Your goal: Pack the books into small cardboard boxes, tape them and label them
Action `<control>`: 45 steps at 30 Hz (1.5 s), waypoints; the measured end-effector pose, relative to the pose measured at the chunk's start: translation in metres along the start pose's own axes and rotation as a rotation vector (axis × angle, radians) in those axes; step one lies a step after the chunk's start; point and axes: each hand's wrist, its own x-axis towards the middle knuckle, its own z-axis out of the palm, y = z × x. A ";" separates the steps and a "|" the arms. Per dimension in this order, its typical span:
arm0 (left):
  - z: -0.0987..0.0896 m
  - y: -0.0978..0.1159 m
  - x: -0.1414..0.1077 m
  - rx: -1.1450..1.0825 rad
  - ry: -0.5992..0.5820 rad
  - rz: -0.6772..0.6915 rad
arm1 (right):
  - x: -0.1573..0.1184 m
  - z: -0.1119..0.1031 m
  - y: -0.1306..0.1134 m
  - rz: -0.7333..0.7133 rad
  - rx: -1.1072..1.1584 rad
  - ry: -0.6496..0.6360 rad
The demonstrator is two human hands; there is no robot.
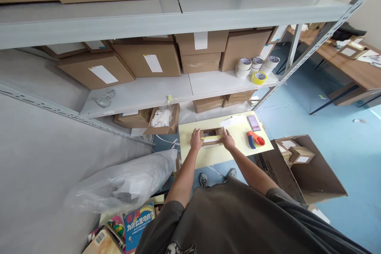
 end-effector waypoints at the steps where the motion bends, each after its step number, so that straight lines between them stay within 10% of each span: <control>1: 0.006 -0.002 -0.004 -0.027 0.003 -0.015 | -0.002 0.003 0.003 0.006 0.009 -0.008; 9: 0.024 -0.011 -0.029 -0.074 -0.115 -0.100 | -0.012 0.017 0.015 0.001 0.053 -0.048; 15: 0.033 0.015 -0.027 0.004 -0.172 -0.091 | 0.002 -0.018 0.029 -0.068 0.076 -0.067; 29: 0.101 0.109 -0.013 0.095 -0.202 -0.095 | 0.007 -0.149 0.236 0.128 0.203 0.184; 37: 0.111 0.116 -0.009 0.052 -0.194 -0.138 | 0.021 -0.120 0.256 0.212 0.129 -0.178; 45: 0.115 0.115 -0.007 0.004 -0.194 -0.175 | 0.021 -0.093 0.253 0.324 0.042 -0.132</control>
